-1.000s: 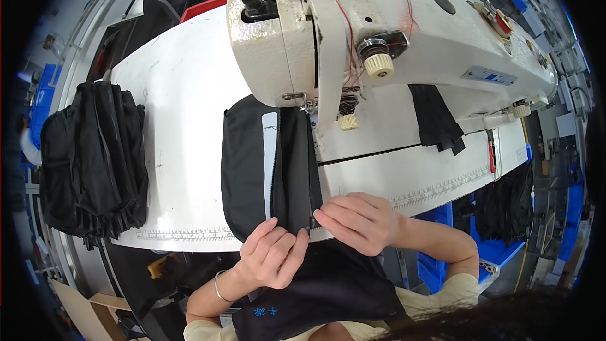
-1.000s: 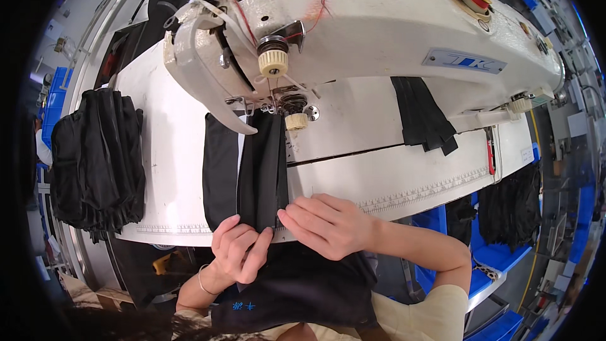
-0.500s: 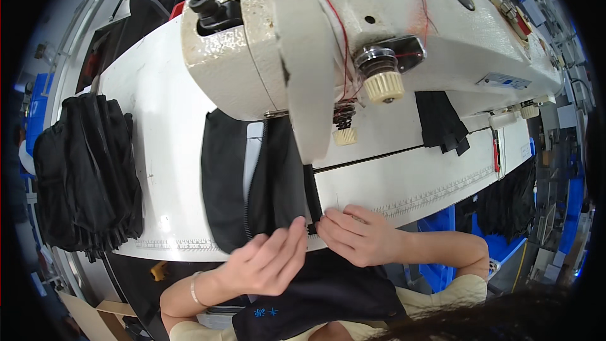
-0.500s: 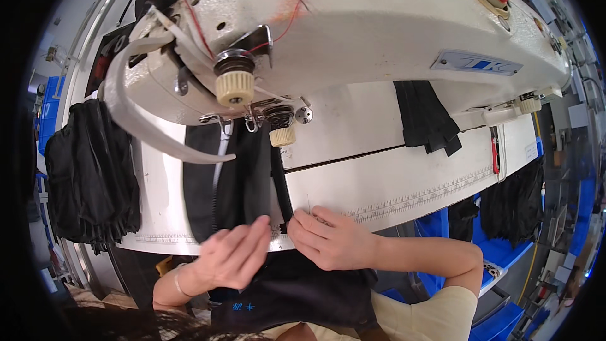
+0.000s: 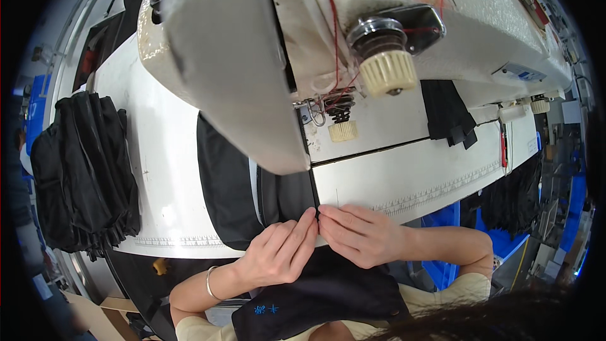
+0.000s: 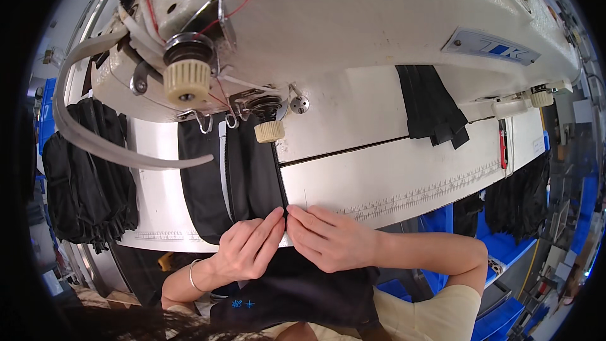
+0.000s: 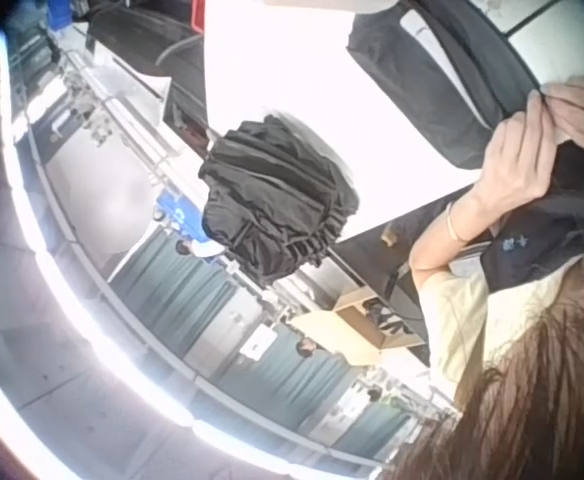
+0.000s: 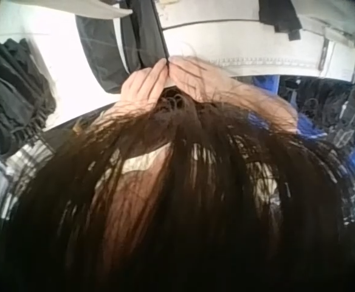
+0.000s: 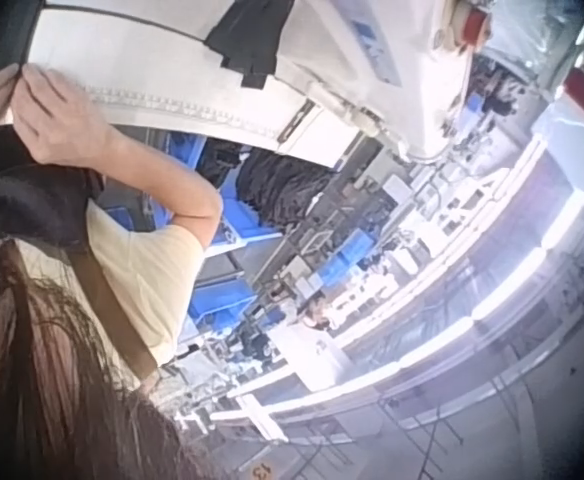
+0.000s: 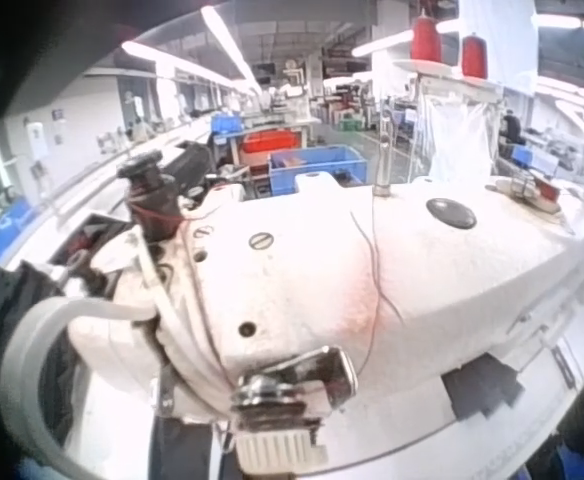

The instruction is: Using an industrial sewing machine to assemble and stitch black fabric bags.

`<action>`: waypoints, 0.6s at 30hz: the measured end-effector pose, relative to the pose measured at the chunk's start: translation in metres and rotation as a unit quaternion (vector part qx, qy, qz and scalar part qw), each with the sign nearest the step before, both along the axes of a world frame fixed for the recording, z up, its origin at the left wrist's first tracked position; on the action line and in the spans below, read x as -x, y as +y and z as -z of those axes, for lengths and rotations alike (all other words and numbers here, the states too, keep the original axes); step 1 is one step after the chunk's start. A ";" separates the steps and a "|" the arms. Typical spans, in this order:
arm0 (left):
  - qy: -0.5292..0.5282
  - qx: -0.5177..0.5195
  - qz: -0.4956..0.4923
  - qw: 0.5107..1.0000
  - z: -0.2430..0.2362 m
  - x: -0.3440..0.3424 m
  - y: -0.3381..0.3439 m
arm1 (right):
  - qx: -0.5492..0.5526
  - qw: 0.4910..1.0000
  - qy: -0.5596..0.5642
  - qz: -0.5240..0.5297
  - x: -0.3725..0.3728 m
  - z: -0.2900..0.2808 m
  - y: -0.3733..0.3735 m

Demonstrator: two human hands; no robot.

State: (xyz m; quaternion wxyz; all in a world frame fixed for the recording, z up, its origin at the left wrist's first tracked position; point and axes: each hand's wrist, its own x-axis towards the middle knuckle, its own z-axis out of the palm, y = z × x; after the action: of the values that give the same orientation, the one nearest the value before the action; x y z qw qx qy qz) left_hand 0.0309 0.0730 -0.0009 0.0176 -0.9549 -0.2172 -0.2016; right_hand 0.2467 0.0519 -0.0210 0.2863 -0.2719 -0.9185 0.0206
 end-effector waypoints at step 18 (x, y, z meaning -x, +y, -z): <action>0.121 -0.081 0.068 0.987 0.015 0.009 0.029 | 0.032 0.999 -0.029 -0.022 -0.003 -0.012 0.024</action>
State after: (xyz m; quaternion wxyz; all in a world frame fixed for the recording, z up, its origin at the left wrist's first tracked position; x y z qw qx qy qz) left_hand 0.0221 0.1020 -0.0154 0.1069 -0.9803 -0.1311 -0.1021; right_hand 0.2495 0.0763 -0.0089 0.2501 -0.2609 -0.9311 0.0482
